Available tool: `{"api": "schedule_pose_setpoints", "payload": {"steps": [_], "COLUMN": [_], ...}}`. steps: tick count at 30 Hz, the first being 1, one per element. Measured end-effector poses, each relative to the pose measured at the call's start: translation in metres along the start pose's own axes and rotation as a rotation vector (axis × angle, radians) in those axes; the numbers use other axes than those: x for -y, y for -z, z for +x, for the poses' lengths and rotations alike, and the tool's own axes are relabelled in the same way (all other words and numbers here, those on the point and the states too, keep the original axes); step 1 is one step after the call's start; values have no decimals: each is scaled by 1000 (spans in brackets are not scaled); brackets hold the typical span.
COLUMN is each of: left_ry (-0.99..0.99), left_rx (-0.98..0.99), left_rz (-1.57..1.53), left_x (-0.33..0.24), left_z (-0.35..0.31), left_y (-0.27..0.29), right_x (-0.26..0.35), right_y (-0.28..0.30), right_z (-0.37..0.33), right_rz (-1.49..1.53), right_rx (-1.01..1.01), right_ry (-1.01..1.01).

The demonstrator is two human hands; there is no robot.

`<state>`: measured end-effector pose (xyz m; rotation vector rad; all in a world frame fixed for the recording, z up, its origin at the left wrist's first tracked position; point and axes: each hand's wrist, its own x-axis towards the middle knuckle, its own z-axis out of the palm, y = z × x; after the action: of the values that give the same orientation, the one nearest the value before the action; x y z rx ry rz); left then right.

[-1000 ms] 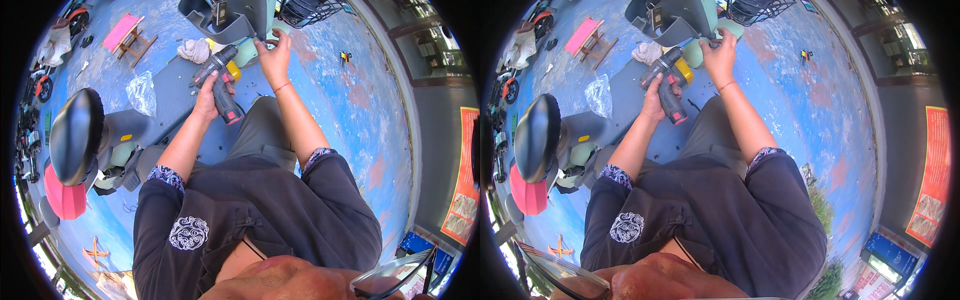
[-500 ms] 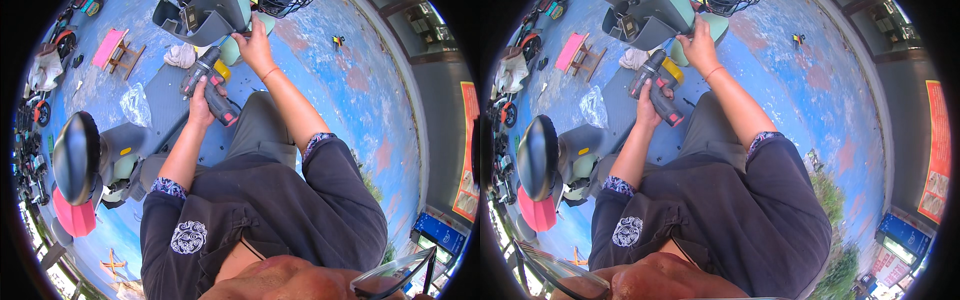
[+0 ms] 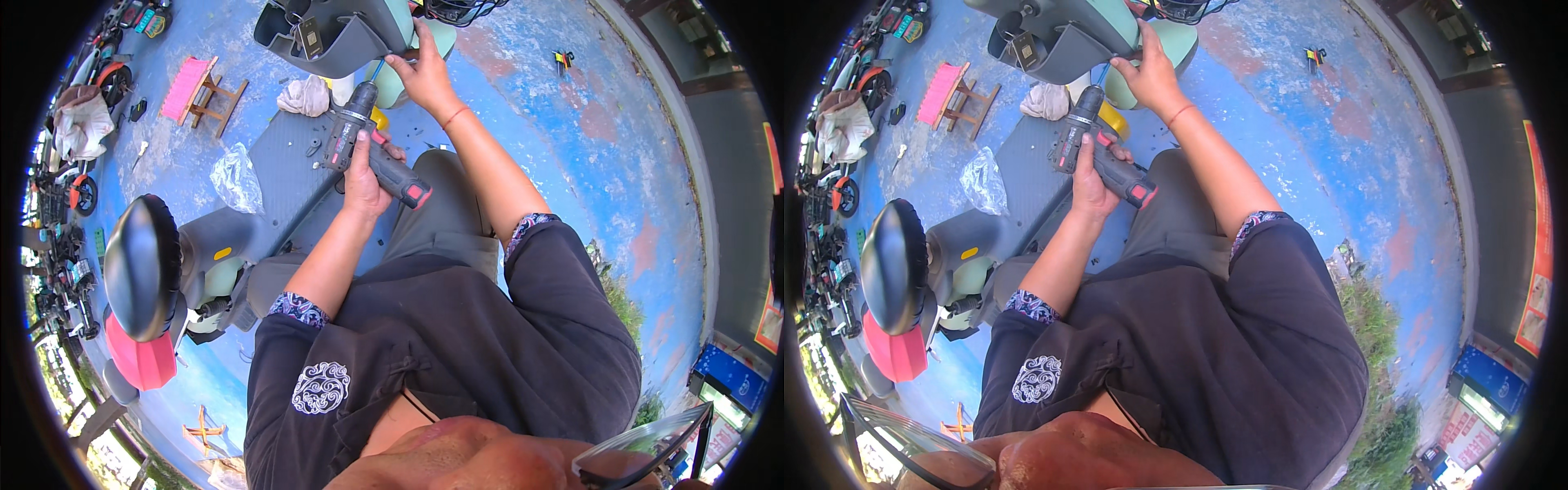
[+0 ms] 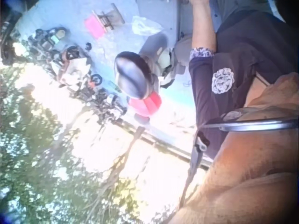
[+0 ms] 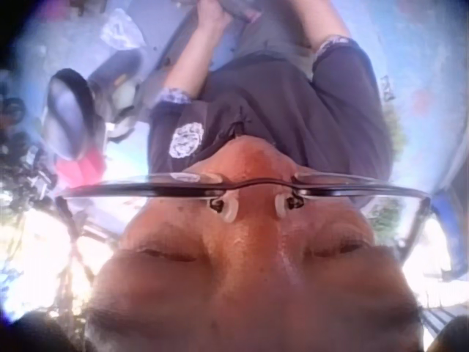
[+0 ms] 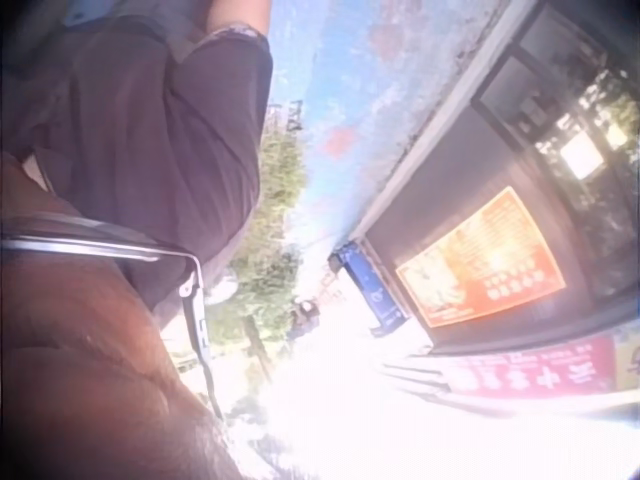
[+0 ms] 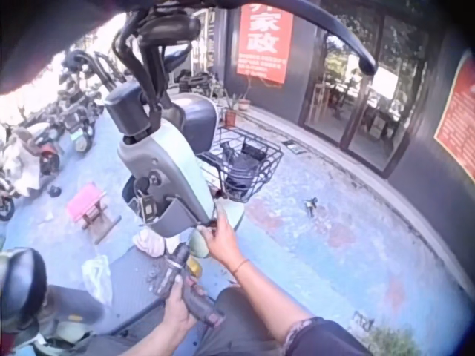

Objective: The person uses a cordless drill to fasten screws into the front body panel of a scooter. They align the panel, insert screws, and tighten them in sequence, then wipe the surface with a cloth.

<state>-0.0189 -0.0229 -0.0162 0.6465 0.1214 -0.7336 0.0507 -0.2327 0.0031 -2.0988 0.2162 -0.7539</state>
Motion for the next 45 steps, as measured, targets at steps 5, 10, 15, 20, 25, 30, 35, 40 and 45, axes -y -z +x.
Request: {"api": "schedule_pose_setpoints", "payload": {"steps": [5,10,15,20,25,30,35,40,45], "left_ry": [24,50,99,117,111,130,119,133,137], "left_rx": [25,25,36,27,20,33,20,18,-4], "left_rz": [6,-31,-56,-102,-129,-152,-101,-115,-130], "left_x": [-4,-6,-9,-11,-6,-6,-8,-9,-8], "left_z": [2,3,5,3,5,7,4,4,4], "left_y": [4,0,2,-4,-5,-6,-6,-8,-6], "right_x": [-1,0,-3,-4,-4,-5,0,3,19], "right_y": [4,2,2,2,-1,1,6,10,14], "right_z": [0,3,4,4,4,2,0,3,25], "right_rz": [7,-13,-24,-45,-19,-3,-26,-34,-310], "right_rx": [37,45,33,30,12,36,68,64,-74], "right_ry": [-15,-15,-13,-4,15,8,-7,-50,222]}}
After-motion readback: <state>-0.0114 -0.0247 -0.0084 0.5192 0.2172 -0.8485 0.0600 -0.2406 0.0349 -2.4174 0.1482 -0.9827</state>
